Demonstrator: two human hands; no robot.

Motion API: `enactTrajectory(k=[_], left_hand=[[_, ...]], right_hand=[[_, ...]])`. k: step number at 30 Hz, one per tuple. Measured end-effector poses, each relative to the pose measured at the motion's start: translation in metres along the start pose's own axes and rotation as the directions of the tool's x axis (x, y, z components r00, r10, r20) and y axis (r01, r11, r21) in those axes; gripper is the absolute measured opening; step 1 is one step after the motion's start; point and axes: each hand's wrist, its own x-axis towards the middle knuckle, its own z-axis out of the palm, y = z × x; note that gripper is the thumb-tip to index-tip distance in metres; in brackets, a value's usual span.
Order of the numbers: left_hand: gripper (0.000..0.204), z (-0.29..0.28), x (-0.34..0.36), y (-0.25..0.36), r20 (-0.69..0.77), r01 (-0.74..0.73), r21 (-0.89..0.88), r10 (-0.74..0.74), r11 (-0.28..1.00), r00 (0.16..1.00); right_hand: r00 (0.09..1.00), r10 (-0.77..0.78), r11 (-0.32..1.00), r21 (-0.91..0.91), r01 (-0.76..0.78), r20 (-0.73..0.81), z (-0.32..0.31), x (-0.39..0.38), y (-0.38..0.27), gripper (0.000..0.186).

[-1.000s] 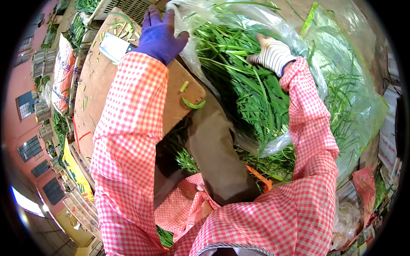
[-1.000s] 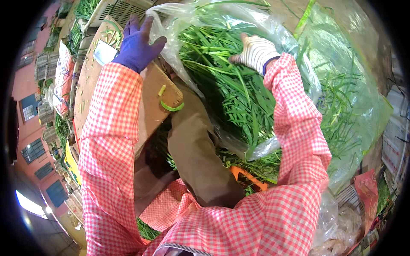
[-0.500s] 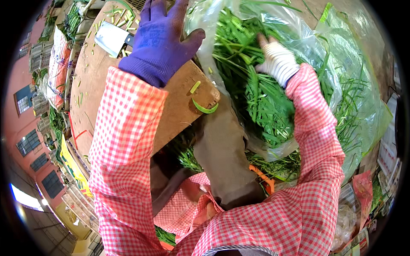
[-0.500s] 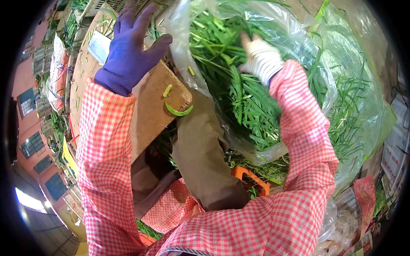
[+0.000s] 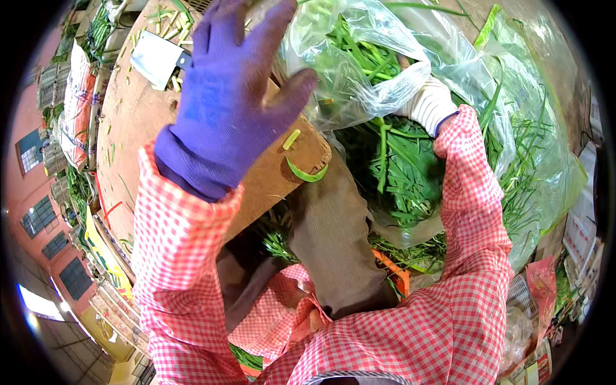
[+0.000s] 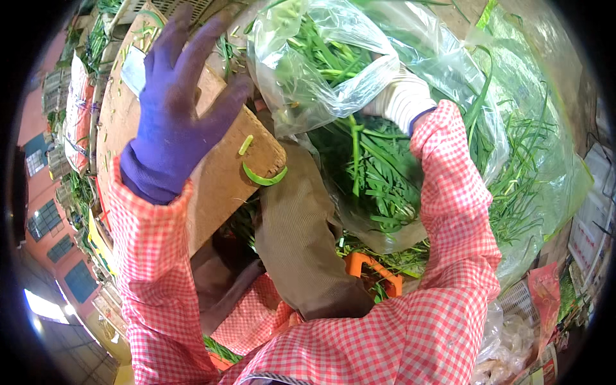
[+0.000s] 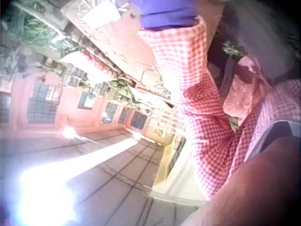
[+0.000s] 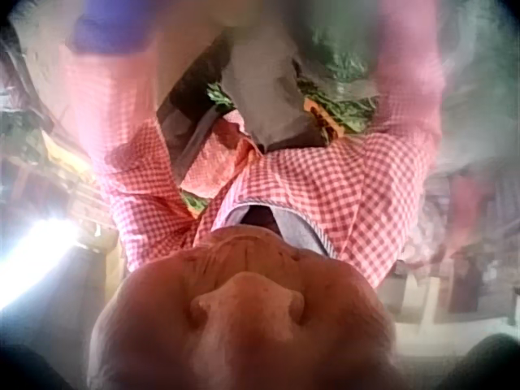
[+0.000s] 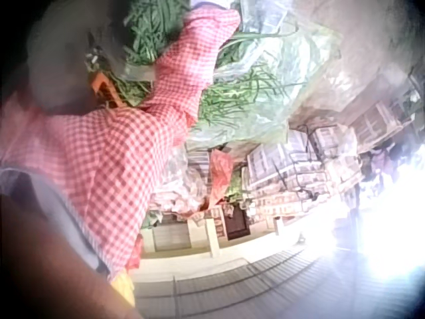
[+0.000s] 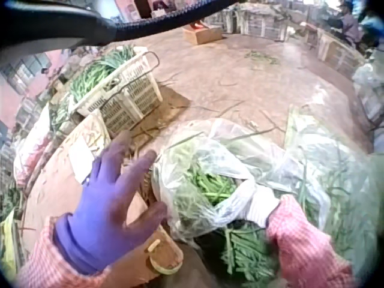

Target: The person sits on the floor and uses a knife to trim the ends of green onions on a cutting board. They gather the trimmed onions into bundles and place them into a white basket.

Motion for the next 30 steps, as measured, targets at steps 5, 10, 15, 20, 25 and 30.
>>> enactTrajectory(k=[5, 10, 15, 20, 25, 30], left_hand=[[0.059, -0.009, -0.012, 0.002, 0.014, 0.028, -0.015, -0.028, 0.999, 1.0], [0.058, -0.039, -0.029, 0.018, 0.069, 0.158, -0.109, -0.151, 0.981, 0.986], [0.059, -0.061, -0.043, 0.055, 0.07, 0.137, -0.173, -0.127, 0.975, 0.989], [0.053, -0.058, -0.069, 0.132, 0.176, 0.184, -0.414, -0.12, 0.892, 0.977], [0.045, 0.01, -0.083, 0.211, 0.325, 0.14, -0.621, 0.091, 0.771, 0.941], [0.052, 0.039, -0.06, 0.166, 0.309, 0.271, -0.473, -0.13, 0.838, 0.942]], right_hand=[[0.998, 0.042, 0.999, -0.025, -0.043, -0.043, 0.011, 0.027, 0.029, 0.073], [0.972, 0.086, 0.994, 0.084, -0.069, -0.217, 0.023, 0.029, 0.028, 0.075], [0.944, -0.209, 0.977, -0.09, 0.192, -0.255, 0.018, -0.017, 0.065, 0.037], [0.973, 0.093, 0.983, 0.174, -0.056, -0.213, -0.04, -0.154, 0.034, 0.057], [0.967, 0.229, 0.97, 0.062, -0.236, 0.11, 0.036, -0.196, 0.046, 0.089], [0.957, 0.218, 0.97, 0.069, -0.235, 0.192, 0.067, -0.205, 0.028, 0.084]])
